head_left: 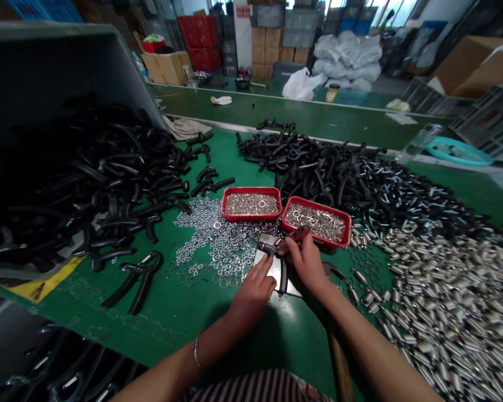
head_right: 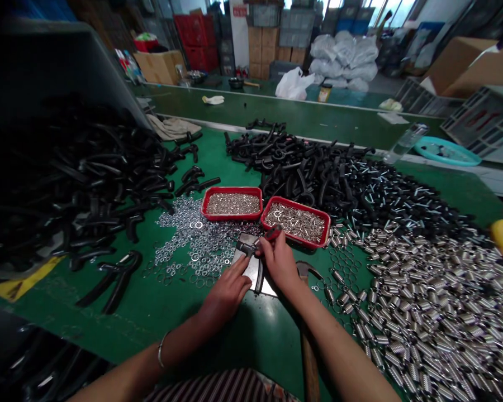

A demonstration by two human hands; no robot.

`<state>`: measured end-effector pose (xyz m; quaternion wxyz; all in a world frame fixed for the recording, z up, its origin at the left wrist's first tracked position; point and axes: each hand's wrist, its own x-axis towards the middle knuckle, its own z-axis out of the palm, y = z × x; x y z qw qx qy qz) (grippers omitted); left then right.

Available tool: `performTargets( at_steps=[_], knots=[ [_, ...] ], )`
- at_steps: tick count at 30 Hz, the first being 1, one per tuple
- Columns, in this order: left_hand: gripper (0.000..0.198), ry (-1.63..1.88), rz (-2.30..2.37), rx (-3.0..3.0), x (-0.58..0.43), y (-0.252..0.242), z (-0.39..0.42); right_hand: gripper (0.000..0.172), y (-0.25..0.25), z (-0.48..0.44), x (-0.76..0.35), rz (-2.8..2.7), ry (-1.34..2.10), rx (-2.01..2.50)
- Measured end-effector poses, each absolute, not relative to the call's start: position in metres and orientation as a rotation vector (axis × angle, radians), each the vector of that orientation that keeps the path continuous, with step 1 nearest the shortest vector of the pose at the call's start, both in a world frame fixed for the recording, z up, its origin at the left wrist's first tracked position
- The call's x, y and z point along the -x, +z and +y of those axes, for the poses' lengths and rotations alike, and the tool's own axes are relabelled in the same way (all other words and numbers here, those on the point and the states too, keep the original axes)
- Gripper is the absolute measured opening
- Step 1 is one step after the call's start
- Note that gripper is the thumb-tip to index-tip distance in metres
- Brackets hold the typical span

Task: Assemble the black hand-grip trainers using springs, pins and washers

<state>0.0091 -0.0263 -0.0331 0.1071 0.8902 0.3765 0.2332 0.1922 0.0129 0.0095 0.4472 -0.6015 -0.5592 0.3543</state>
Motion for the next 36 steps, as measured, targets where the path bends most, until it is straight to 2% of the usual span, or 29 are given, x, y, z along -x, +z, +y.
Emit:
performTargets(
  at_steps=[3, 6, 12, 16, 19, 22, 28, 30, 32, 34, 36],
  knots=[
    [0.020, 0.697, 1.133, -2.703, -0.008, -0.041, -0.033, 0.022, 0.021, 0.023, -0.190, -1.600, 0.789, 1.601],
    [0.022, 0.718, 1.127, -2.727, -0.010, -0.047, -0.032, 0.019, 0.028, 0.038, -0.188, -1.682, 0.762, 1.524],
    [0.029, 0.697, 1.172, -2.611, -0.015, -0.052, -0.032, 0.033, 0.036, 0.047, -0.182, -1.241, 1.052, 1.208],
    [0.025, 0.620, 1.144, -2.496, -0.006, -0.028, -0.024, 0.036, 0.046, 0.032, -0.200, -1.051, 1.194, 1.125],
    [0.018, 0.661, 1.196, -2.402, 0.001, -0.002, 0.000, 0.036, 0.047, 0.006, -0.237, -1.118, 1.239, 1.337],
    [0.014, 0.705, 1.254, -2.389, 0.000, 0.011, 0.032, 0.038, 0.038, -0.025, -0.294, -1.129, 1.107, 1.649],
    [0.015, 0.599, 1.216, -2.518, -0.020, 0.006, 0.058, 0.054, 0.015, -0.061, -0.395, -1.508, 0.478, 2.337],
    [0.015, 0.579, 1.224, -2.551, -0.024, 0.002, 0.056, 0.059, 0.017, -0.067, -0.399, -1.662, 0.265, 2.398],
    [0.016, 0.567, 1.222, -2.613, -0.025, -0.001, 0.054, 0.057, 0.023, -0.074, -0.382, -1.740, 0.137, 2.360],
    [0.019, 0.540, 1.185, -2.731, -0.025, -0.004, 0.053, 0.049, 0.028, -0.086, -0.351, -1.799, 0.284, 2.307],
    [0.022, 0.494, 1.109, -2.868, -0.025, -0.008, 0.055, 0.041, 0.028, -0.104, -0.315, -1.871, 0.574, 2.273]
  ],
)
